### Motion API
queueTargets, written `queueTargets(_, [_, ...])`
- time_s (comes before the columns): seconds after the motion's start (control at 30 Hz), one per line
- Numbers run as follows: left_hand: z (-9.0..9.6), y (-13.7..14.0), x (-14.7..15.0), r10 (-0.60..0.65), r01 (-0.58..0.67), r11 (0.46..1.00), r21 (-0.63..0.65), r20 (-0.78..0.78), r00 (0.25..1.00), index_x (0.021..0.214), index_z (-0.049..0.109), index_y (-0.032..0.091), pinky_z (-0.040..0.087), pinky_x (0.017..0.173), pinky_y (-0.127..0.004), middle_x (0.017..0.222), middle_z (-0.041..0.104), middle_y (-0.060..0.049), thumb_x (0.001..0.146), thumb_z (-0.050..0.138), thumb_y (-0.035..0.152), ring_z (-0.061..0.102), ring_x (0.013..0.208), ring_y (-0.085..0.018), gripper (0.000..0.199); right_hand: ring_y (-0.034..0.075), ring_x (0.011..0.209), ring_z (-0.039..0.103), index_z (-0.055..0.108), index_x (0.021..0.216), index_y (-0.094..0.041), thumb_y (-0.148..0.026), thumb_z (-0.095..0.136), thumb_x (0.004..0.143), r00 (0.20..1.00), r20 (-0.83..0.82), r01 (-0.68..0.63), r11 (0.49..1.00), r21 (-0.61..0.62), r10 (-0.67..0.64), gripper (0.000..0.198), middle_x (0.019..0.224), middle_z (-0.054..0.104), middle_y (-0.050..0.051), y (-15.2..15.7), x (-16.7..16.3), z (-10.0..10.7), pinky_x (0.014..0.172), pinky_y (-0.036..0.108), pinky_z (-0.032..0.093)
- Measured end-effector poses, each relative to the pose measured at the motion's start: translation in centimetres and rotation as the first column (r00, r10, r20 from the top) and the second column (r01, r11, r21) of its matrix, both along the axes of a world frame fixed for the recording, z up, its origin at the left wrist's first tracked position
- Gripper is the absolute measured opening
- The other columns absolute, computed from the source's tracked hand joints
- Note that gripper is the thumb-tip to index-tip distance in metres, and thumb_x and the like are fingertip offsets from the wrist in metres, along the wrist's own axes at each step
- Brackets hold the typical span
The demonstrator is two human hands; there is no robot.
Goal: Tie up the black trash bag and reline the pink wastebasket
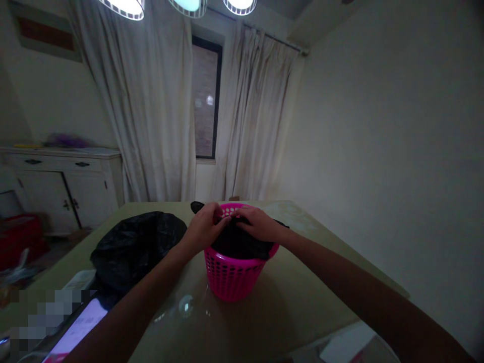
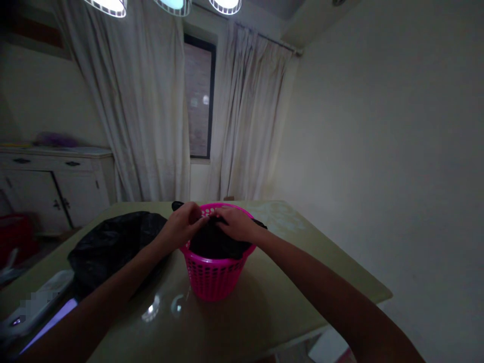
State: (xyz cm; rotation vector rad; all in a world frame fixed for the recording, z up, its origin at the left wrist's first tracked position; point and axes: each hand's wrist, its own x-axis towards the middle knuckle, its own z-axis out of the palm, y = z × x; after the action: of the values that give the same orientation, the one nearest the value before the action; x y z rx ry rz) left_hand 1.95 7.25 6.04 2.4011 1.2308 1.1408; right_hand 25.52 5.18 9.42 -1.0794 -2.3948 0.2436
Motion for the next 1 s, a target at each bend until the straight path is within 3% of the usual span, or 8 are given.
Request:
queueTargets(0.1, [0.2, -0.2, 0.6, -0.040, 0.028, 0.996, -0.089, -0.129, 0.991, 0.099, 0.074, 0.021, 0.048, 0.077, -0.035, 0.096, 0.079, -0.008, 0.099, 0.070, 0.053, 0.072, 0.090, -0.027, 0.032, 0.024, 0.107, 0.069, 0.075, 0.109, -0.017, -0.016, 0.063, 0.104, 0.994, -0.051, 0.103, 0.993, 0.054, -0.101, 0.013, 0.111, 0.078, 0.011, 0.0, -0.3, 0.2, 0.100, 0.039, 0.050])
queueTargets(0.2, [0.9, -0.5, 0.9, -0.047, 0.017, 0.993, -0.116, -0.261, 0.964, 0.098, 0.076, 0.023, 0.044, 0.076, -0.035, 0.096, 0.081, -0.006, 0.098, 0.071, 0.035, 0.074, 0.091, -0.027, 0.013, 0.023, 0.104, 0.069, 0.073, 0.106, -0.018, -0.021, 0.063, 0.107, 0.990, -0.077, 0.127, 0.990, 0.067, -0.122, 0.011, 0.107, 0.077, 0.008, 0.0, -0.2, 0.6, 0.096, 0.035, 0.049])
queueTargets(0.43, [1.8, 0.9, -3.0, 0.073, -0.096, 0.992, -0.087, -0.234, 0.969, 0.111, 0.075, 0.023, 0.044, 0.073, -0.036, 0.089, 0.079, -0.005, 0.093, 0.064, 0.023, 0.073, 0.086, -0.028, 0.021, 0.025, 0.105, 0.069, 0.074, 0.107, -0.015, -0.020, 0.053, 0.111, 0.904, 0.177, 0.380, 0.921, 0.092, -0.390, 0.022, 0.112, 0.076, 0.013, -0.6, 3.7, 2.1, 0.094, 0.036, 0.048])
queueTargets(0.53, [1.3, 1.3, -2.8, -0.048, 0.040, 0.992, -0.119, -0.064, 0.997, 0.112, 0.073, 0.023, 0.050, 0.081, -0.036, 0.099, 0.081, -0.006, 0.091, 0.061, 0.026, 0.075, 0.093, -0.026, 0.024, 0.025, 0.111, 0.070, 0.074, 0.121, -0.014, -0.025, 0.063, 0.107, 0.955, 0.076, 0.286, 0.957, 0.039, -0.288, 0.020, 0.120, 0.077, 0.014, -1.2, 3.2, 2.3, 0.100, 0.037, 0.050])
queueTargets(0.63, [1.0, 0.8, -1.1, -0.172, 0.174, 0.975, -0.135, 0.023, 0.985, 0.118, 0.070, 0.022, 0.052, 0.081, -0.036, 0.095, 0.079, -0.006, 0.092, 0.062, 0.034, 0.074, 0.088, -0.025, 0.030, 0.024, 0.114, 0.071, 0.066, 0.143, -0.018, -0.030, 0.079, 0.099, 0.996, 0.047, 0.079, 0.997, 0.011, -0.080, 0.047, 0.129, 0.077, 0.011, -1.5, 1.4, 1.9, 0.101, 0.036, 0.052])
queueTargets(0.73, [1.4, 0.3, -1.0, -0.076, 0.073, 0.997, -0.037, -0.112, 0.991, 0.112, 0.071, 0.023, 0.046, 0.074, -0.036, 0.084, 0.072, -0.004, 0.093, 0.055, 0.033, 0.068, 0.079, -0.026, 0.026, 0.026, 0.109, 0.072, 0.077, 0.120, -0.019, -0.024, 0.066, 0.106, 0.949, 0.241, 0.197, 0.979, 0.055, -0.204, 0.018, 0.119, 0.080, 0.011, -1.1, 0.9, 1.6, 0.095, 0.035, 0.051])
queueTargets(0.87, [1.7, 0.6, -3.7, 0.191, -0.187, 0.982, 0.040, -0.151, 0.970, 0.108, 0.070, 0.023, 0.043, 0.077, -0.039, 0.085, 0.072, -0.006, 0.097, 0.048, 0.034, 0.069, 0.082, -0.029, 0.027, 0.026, 0.110, 0.072, 0.076, 0.108, -0.017, -0.024, 0.052, 0.113, 0.837, 0.258, 0.467, 0.876, 0.122, -0.482, 0.026, 0.115, 0.080, 0.014, -0.9, 3.0, 1.8, 0.093, 0.034, 0.049])
queueTargets(1.0, [1.4, 0.8, -4.0, 0.165, -0.165, 0.986, 0.012, 0.024, 0.986, 0.096, 0.063, 0.025, 0.043, 0.081, -0.039, 0.090, 0.070, -0.007, 0.093, 0.050, 0.033, 0.067, 0.088, -0.030, 0.016, 0.025, 0.107, 0.073, 0.073, 0.122, -0.018, -0.040, 0.062, 0.110, 0.918, 0.130, 0.380, 0.925, -0.019, -0.374, 0.028, 0.118, 0.080, 0.012, -2.0, 3.1, 1.7, 0.094, 0.035, 0.050])
